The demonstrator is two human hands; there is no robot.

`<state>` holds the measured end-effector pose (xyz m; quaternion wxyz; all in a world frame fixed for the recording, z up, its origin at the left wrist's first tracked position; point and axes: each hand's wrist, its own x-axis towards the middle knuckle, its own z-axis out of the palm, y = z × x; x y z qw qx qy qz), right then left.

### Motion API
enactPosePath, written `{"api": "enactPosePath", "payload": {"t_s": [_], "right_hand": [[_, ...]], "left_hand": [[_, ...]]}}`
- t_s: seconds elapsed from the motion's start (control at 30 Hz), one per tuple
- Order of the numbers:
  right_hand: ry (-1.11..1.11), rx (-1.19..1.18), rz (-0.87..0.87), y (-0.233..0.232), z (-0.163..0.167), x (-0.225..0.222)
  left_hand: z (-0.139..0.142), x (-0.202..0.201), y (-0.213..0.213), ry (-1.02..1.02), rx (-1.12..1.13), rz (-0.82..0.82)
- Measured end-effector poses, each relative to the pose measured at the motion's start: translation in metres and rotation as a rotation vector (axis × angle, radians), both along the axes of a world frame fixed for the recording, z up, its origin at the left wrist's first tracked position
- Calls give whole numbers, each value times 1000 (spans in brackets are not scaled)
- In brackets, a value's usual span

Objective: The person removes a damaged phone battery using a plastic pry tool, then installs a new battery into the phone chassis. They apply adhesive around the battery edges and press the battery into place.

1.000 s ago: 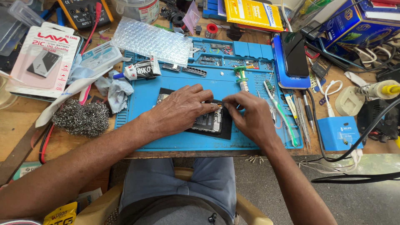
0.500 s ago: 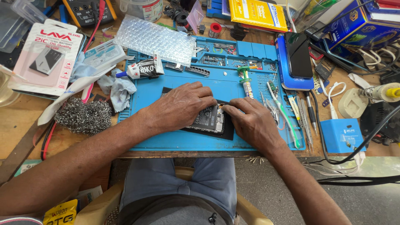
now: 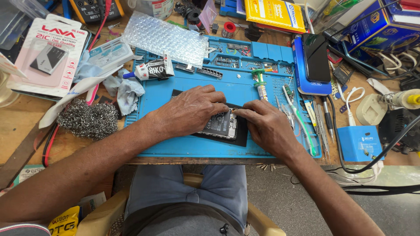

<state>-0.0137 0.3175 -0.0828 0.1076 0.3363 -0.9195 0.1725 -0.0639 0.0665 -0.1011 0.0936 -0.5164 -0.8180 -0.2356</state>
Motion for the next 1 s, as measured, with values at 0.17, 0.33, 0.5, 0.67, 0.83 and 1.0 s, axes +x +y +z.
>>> {"api": "enactPosePath", "payload": {"t_s": [0.17, 0.33, 0.5, 0.67, 0.83, 1.0], "right_hand": [[94, 74, 13, -3, 0, 2], [-165, -212, -170, 5, 4, 11], [-240, -305, -418, 6, 5, 31], [-2, -136, -179, -5, -2, 63], [76, -46, -150, -4, -13, 59], [174, 30, -171, -3, -9, 42]], "left_hand": [[8, 5, -2, -106, -74, 27], [19, 9, -5, -100, -137, -32], [26, 11, -11, -144, -184, -44], [25, 11, -25, -104, -133, -31], [18, 12, -21, -72, -89, 4], [15, 8, -15, -72, -76, 87]]}}
